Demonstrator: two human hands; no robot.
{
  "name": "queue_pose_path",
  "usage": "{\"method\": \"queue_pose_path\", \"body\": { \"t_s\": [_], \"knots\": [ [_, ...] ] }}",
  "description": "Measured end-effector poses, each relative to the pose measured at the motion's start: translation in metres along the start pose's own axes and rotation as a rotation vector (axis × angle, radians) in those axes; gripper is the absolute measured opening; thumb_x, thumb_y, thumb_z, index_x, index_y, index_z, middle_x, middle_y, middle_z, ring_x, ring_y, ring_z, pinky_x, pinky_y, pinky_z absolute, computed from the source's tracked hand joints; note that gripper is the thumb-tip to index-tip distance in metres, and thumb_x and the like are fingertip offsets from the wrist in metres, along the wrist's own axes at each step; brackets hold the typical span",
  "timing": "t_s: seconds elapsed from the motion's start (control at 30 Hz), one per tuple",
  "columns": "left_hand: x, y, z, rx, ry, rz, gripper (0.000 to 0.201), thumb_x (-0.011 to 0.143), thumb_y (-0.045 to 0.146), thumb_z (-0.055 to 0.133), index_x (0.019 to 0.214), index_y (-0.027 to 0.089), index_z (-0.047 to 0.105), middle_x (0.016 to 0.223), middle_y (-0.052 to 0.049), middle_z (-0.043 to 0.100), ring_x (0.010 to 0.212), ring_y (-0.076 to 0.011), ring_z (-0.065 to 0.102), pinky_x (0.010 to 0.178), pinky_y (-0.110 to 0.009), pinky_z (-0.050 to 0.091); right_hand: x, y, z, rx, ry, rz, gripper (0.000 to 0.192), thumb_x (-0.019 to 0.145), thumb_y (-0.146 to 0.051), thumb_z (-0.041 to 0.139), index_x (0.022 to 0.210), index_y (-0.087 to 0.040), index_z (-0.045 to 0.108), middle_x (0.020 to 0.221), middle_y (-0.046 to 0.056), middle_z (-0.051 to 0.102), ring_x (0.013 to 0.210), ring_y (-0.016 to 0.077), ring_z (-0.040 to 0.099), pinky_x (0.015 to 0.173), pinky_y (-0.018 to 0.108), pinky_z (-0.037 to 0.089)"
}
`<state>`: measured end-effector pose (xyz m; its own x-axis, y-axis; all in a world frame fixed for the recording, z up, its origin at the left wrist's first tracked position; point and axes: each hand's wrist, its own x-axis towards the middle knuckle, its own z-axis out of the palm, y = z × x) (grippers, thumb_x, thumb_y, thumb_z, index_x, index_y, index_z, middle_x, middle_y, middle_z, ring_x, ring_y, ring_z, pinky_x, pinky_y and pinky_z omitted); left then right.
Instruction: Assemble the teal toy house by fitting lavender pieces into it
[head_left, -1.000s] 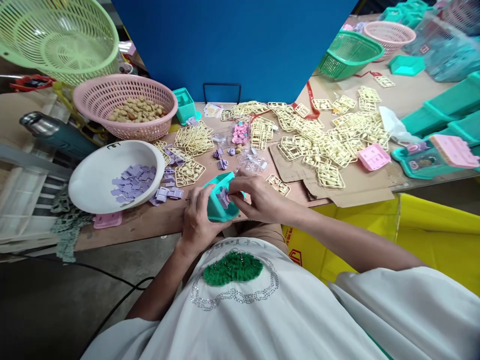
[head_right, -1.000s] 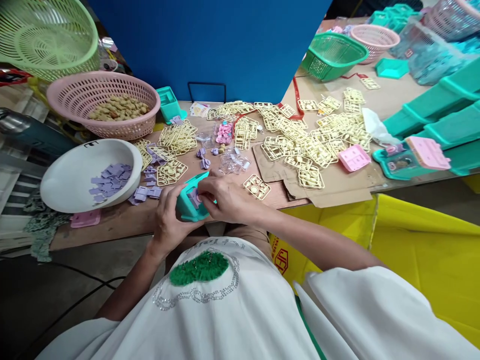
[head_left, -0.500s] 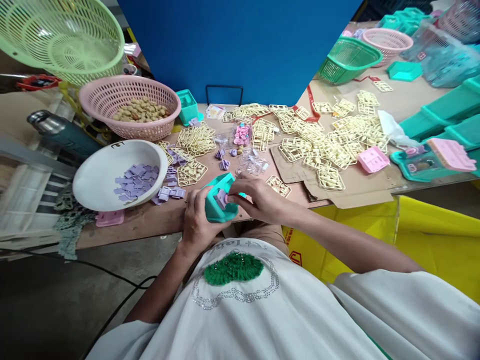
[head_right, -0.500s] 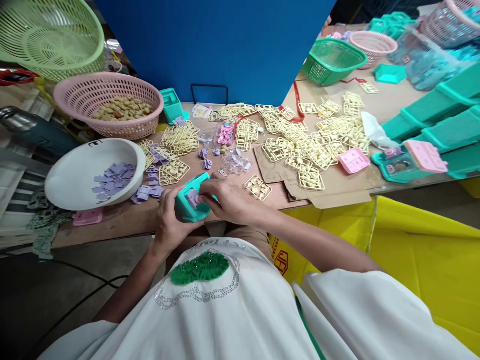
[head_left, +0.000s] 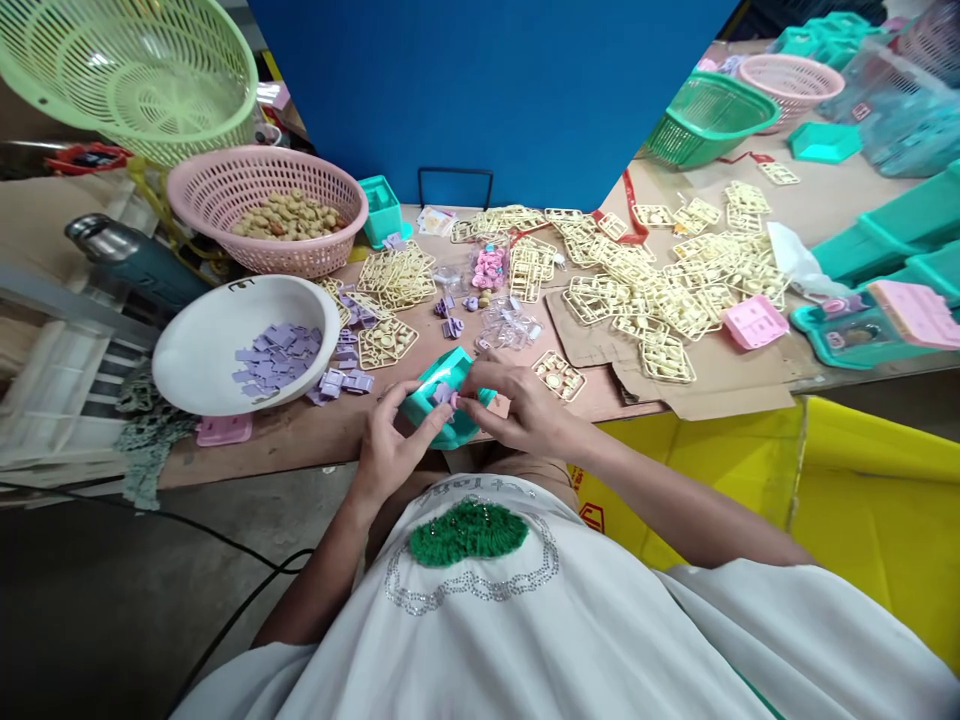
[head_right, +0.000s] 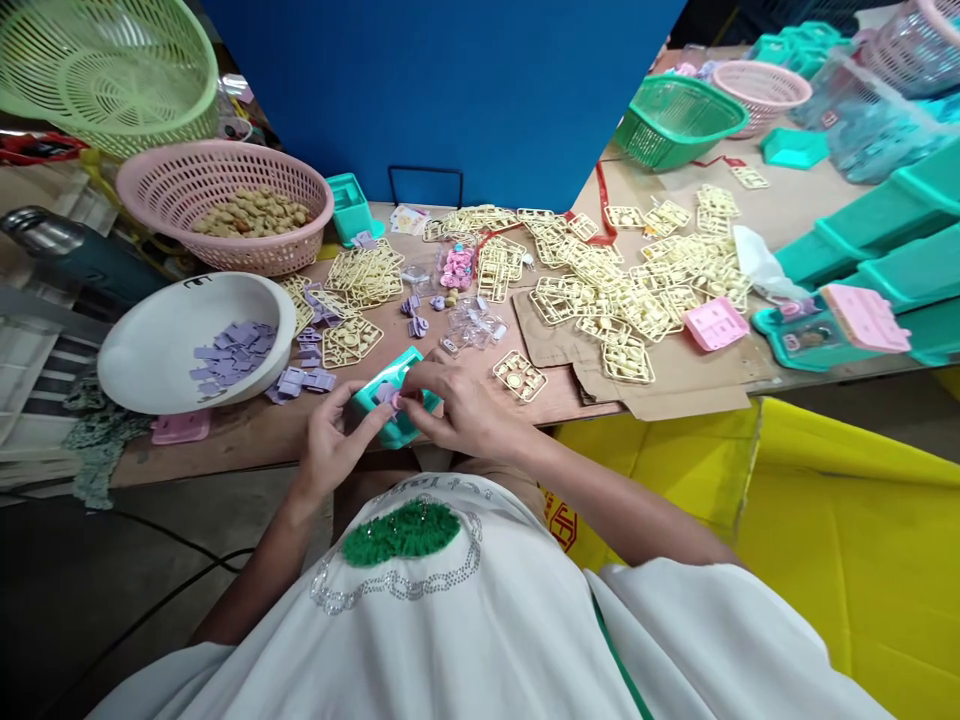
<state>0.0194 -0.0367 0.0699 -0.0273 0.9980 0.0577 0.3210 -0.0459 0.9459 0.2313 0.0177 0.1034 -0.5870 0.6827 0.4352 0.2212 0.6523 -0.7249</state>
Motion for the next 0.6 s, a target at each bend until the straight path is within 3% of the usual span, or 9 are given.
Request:
{"method": "queue_pose_path", "body": {
  "t_s": [0.1, 0.23, 0.37, 0.43, 0.53, 0.6],
  "knots": [
    [0.002, 0.004, -0.001, -0.140, -0.029, -0.131, 0.036, 0.085, 0.046, 0.081, 0.105, 0.019, 0.070, 0.100, -0.004, 0.076, 0.091, -0.0187, 0.071, 0.084, -0.028, 0.057, -0.002, -0.004, 0.004, -0.048, 0.023, -0.019, 0.006, 0.100, -0.014, 0.063, 0.099, -0.020, 0.063, 0.090, 0.005, 0.070, 0.084, 0.0194, 0.058, 0.077, 0.032, 0.046],
    [-0.001, 0.008, 0.004, -0.285, -0.018, -0.184, 0.048, 0.083, 0.042, 0.084, 0.118, 0.020, 0.061, 0.101, -0.003, 0.076, 0.089, -0.0172, 0.072, 0.082, -0.027, 0.059, -0.003, -0.009, 0.008, -0.110, 0.067, -0.099, 0.011, 0.102, -0.014, 0.058, 0.095, -0.020, 0.064, 0.087, 0.006, 0.068, 0.083, 0.0207, 0.055, 0.080, 0.036, 0.046],
    [-0.008, 0.008, 0.006, -0.159, -0.034, -0.011, 0.056, 0.093, 0.037, 0.075, 0.143, 0.024, 0.053, 0.126, -0.009, 0.073, 0.106, -0.0190, 0.072, 0.094, -0.032, 0.059, -0.008, -0.004, 0.011, 0.031, 0.134, 0.058, 0.013, 0.101, -0.019, 0.061, 0.088, -0.020, 0.064, 0.081, 0.002, 0.066, 0.077, 0.0174, 0.056, 0.078, 0.035, 0.047],
    [-0.009, 0.007, 0.003, 0.000, -0.069, 0.120, 0.046, 0.098, 0.035, 0.070, 0.141, 0.027, 0.059, 0.132, -0.009, 0.071, 0.114, -0.0194, 0.070, 0.101, -0.032, 0.056, -0.012, 0.002, 0.011, 0.143, 0.156, 0.178, 0.015, 0.101, -0.024, 0.062, 0.086, -0.020, 0.063, 0.081, 0.001, 0.066, 0.075, 0.0157, 0.058, 0.075, 0.033, 0.047],
    [-0.006, 0.008, -0.004, 0.184, -0.130, 0.254, 0.025, 0.101, 0.033, 0.067, 0.125, 0.027, 0.071, 0.113, -0.004, 0.073, 0.102, -0.0165, 0.070, 0.093, -0.027, 0.055, -0.017, 0.007, 0.010, 0.257, 0.172, 0.261, 0.019, 0.100, -0.032, 0.065, 0.087, -0.020, 0.062, 0.081, 0.001, 0.065, 0.074, 0.0149, 0.059, 0.070, 0.030, 0.046],
    [-0.004, 0.008, -0.008, 0.260, -0.139, 0.293, 0.023, 0.102, 0.033, 0.065, 0.124, 0.026, 0.071, 0.105, -0.003, 0.072, 0.095, -0.0153, 0.069, 0.087, -0.025, 0.054, -0.019, 0.008, 0.007, 0.238, 0.165, 0.240, 0.018, 0.100, -0.031, 0.066, 0.087, -0.020, 0.062, 0.082, 0.002, 0.065, 0.076, 0.0154, 0.059, 0.072, 0.030, 0.047]
  ]
}}
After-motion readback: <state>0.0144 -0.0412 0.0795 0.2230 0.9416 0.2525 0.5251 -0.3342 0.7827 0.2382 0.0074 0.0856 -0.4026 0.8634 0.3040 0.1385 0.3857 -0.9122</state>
